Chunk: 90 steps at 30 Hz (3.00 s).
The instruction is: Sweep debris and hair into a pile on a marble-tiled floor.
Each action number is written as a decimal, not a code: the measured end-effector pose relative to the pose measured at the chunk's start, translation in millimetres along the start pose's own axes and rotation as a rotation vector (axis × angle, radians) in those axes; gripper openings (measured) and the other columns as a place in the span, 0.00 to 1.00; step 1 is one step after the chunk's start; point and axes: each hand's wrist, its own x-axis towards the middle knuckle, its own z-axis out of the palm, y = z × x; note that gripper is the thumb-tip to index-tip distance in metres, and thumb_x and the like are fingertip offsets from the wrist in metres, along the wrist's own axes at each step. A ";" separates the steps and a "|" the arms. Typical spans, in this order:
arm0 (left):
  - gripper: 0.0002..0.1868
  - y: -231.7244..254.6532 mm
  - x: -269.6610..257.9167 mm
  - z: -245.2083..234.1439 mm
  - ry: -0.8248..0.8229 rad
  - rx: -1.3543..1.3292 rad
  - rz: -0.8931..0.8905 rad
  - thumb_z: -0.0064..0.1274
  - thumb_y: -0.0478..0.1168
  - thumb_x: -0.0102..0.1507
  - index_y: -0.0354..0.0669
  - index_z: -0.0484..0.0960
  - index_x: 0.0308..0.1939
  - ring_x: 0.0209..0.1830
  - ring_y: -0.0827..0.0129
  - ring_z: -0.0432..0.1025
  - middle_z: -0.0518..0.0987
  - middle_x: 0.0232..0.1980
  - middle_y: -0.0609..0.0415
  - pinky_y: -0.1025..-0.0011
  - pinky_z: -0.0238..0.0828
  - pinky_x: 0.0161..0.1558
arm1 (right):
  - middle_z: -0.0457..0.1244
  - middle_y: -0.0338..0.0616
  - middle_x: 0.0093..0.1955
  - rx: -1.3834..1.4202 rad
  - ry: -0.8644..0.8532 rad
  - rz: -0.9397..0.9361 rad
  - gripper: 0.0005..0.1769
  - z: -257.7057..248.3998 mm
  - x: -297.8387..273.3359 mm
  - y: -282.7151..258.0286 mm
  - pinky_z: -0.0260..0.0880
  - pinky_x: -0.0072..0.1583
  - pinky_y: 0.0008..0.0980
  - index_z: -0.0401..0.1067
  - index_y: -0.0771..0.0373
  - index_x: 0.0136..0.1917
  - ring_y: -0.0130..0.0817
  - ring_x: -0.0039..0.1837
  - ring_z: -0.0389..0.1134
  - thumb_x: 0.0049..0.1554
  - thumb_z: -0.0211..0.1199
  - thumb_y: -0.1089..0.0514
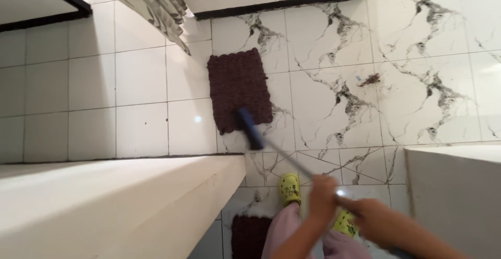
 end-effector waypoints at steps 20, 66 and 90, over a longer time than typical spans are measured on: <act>0.09 47.1 155.0 -34.7 -0.252 -0.025 0.168 0.54 0.31 0.55 0.42 0.78 0.40 0.56 0.48 0.71 0.79 0.45 0.47 0.55 0.71 0.53 | 0.64 0.50 0.30 0.385 0.032 0.361 0.29 -132.4 -4.7 -28.9 0.69 0.35 0.40 0.70 0.40 0.73 0.36 0.28 0.64 0.60 0.62 0.57; 0.07 -267.7 464.1 -194.0 -0.051 0.099 0.122 0.59 0.27 0.57 0.43 0.79 0.32 0.54 0.46 0.70 0.76 0.42 0.44 0.45 0.50 0.75 | 0.55 0.42 0.25 1.366 -0.226 0.238 0.11 -216.9 424.3 -201.9 0.49 0.27 0.30 0.64 0.63 0.35 0.29 0.24 0.51 0.57 0.60 0.59; 0.09 103.2 460.5 -75.3 -0.742 -0.026 0.496 0.54 0.43 0.63 0.40 0.79 0.40 0.60 0.51 0.71 0.81 0.46 0.47 0.54 0.76 0.50 | 0.58 0.53 0.33 1.532 0.429 0.796 0.18 -283.6 110.0 8.3 0.55 0.32 0.36 0.69 0.69 0.64 0.37 0.30 0.57 0.60 0.61 0.68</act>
